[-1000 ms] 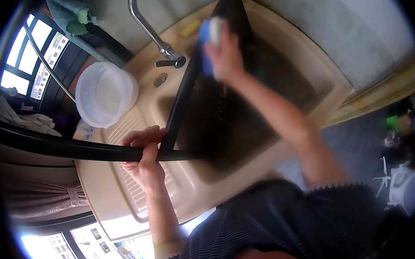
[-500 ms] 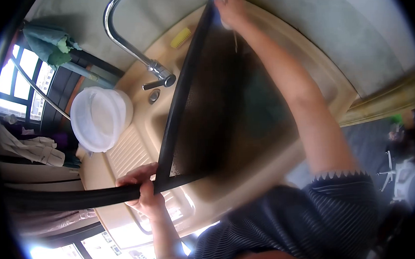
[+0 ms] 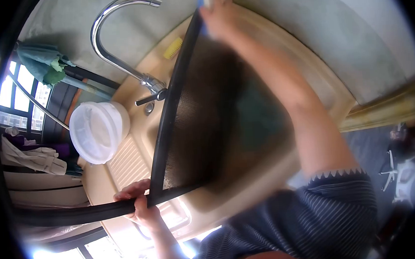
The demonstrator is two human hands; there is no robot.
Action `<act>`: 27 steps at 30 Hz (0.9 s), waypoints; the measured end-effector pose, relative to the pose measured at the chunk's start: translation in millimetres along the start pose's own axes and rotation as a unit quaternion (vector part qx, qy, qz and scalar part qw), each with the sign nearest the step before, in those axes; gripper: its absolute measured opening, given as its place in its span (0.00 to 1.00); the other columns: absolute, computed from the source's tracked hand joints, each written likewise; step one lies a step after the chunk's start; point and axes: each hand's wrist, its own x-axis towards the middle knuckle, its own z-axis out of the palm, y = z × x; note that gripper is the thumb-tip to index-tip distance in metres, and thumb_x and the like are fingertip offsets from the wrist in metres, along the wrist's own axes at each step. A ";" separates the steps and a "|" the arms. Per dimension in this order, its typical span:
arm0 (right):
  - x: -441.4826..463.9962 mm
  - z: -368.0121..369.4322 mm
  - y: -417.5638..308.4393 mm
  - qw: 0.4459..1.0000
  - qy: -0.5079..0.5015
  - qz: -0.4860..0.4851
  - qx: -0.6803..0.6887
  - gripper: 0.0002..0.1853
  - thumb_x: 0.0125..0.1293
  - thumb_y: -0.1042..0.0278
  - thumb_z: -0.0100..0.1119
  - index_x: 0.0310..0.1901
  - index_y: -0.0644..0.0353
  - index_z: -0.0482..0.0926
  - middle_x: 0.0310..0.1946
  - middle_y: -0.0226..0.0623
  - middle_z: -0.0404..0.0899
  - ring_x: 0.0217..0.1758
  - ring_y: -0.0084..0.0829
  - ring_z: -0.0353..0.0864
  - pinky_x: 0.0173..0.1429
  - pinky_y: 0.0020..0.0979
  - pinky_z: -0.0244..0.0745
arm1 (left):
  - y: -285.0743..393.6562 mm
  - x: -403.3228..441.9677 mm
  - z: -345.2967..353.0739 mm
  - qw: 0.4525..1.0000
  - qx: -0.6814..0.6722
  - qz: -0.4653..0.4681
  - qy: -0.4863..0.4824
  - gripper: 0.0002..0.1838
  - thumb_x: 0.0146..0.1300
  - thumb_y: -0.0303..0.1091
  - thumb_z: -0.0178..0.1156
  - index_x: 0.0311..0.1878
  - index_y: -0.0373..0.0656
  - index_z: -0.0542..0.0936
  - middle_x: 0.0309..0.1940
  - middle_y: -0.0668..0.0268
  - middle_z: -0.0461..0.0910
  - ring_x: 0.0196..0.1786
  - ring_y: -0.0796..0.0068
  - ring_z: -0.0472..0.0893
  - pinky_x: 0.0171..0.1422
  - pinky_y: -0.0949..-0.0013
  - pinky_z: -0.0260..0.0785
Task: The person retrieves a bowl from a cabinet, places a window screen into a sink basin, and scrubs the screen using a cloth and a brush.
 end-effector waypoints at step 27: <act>-371.8 -31.6 -152.7 0.950 -0.055 -0.245 0.188 0.45 0.53 0.63 0.58 0.65 0.68 0.40 0.47 0.59 0.61 0.39 0.55 0.73 0.42 0.40 0.73 | -13.2 19.6 -14.8 0.990 -0.115 0.018 -0.078 0.14 0.45 0.13 0.45 0.37 0.37 0.66 0.36 0.47 0.77 0.41 0.52 0.79 0.43 0.59 0.73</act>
